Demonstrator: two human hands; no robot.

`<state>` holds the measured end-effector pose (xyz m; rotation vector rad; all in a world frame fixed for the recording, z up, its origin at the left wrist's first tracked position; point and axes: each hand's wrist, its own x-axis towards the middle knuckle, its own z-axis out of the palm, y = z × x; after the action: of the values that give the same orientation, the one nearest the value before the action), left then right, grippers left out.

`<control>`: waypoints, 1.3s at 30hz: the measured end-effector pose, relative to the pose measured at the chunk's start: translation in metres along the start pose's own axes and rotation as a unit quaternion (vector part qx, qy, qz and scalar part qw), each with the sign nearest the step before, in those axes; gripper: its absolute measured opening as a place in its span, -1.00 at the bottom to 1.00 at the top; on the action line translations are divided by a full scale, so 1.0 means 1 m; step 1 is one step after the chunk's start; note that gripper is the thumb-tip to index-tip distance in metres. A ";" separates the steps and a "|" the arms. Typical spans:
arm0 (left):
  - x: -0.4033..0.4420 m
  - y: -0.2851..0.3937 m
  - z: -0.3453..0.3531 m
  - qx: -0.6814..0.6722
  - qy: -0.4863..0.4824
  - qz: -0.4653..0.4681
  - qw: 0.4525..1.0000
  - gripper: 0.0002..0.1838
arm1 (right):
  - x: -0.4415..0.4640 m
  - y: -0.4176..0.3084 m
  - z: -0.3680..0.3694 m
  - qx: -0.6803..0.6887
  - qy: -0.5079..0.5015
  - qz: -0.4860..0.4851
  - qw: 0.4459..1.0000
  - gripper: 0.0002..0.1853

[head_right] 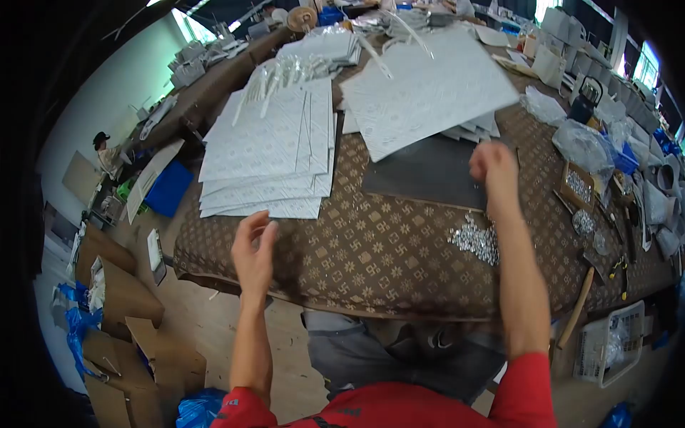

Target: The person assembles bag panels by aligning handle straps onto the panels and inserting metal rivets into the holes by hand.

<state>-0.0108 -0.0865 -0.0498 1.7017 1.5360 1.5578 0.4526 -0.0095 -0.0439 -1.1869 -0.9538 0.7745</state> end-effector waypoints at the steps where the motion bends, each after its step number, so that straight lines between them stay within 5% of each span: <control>1: 0.014 -0.010 0.010 0.054 -0.027 0.026 0.998 -0.67 | -0.043 0.000 0.015 -0.014 -0.008 -0.009 1.000 -0.78; 7: 0.126 -0.069 0.080 0.270 -0.065 0.245 0.929 -0.55 | -0.184 -0.001 0.012 -0.073 -0.082 0.010 0.994 -0.90; 14: 0.164 -0.096 0.101 0.435 -0.101 0.096 0.889 -0.61 | -0.208 0.029 -0.017 -0.058 -0.051 0.025 0.997 -0.87; 19: 0.173 -0.098 0.090 0.464 -0.142 0.086 0.870 -0.70 | -0.204 0.031 -0.013 -0.061 -0.064 0.028 0.996 -0.87; 22: 0.181 -0.079 0.060 0.463 -0.070 0.125 0.875 -0.74 | -0.205 0.030 -0.017 -0.075 -0.066 0.027 0.995 -0.87; 25: 0.143 -0.023 0.028 0.400 0.000 0.229 0.888 -0.79 | -0.208 0.029 -0.016 -0.087 -0.079 0.014 0.993 -0.84; 30: -0.007 0.053 0.014 0.231 -0.071 0.317 0.917 -0.87 | -0.204 0.010 0.024 0.060 -0.173 0.093 0.979 -0.73; 33: -0.100 0.064 0.034 0.119 -0.252 0.276 0.920 -0.77 | -0.195 0.003 0.053 0.128 -0.160 0.160 0.966 -0.58; 35: -0.141 0.072 0.046 0.000 -0.362 0.222 0.906 -0.68 | -0.191 0.009 0.056 -0.005 -0.188 0.150 0.971 -0.50; 38: -0.150 0.050 0.032 0.003 -0.423 0.154 0.893 -0.56 | -0.193 0.012 0.051 -0.092 -0.166 0.138 0.972 -0.45; 39: -0.148 0.024 0.017 0.058 -0.353 0.179 0.917 -0.47 | -0.198 0.011 0.045 -0.110 -0.141 0.120 0.977 -0.44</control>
<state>0.0453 -0.2151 -0.1047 2.3591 0.9883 0.8124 0.3299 -0.1658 -0.0889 -1.4275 -1.1645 1.0732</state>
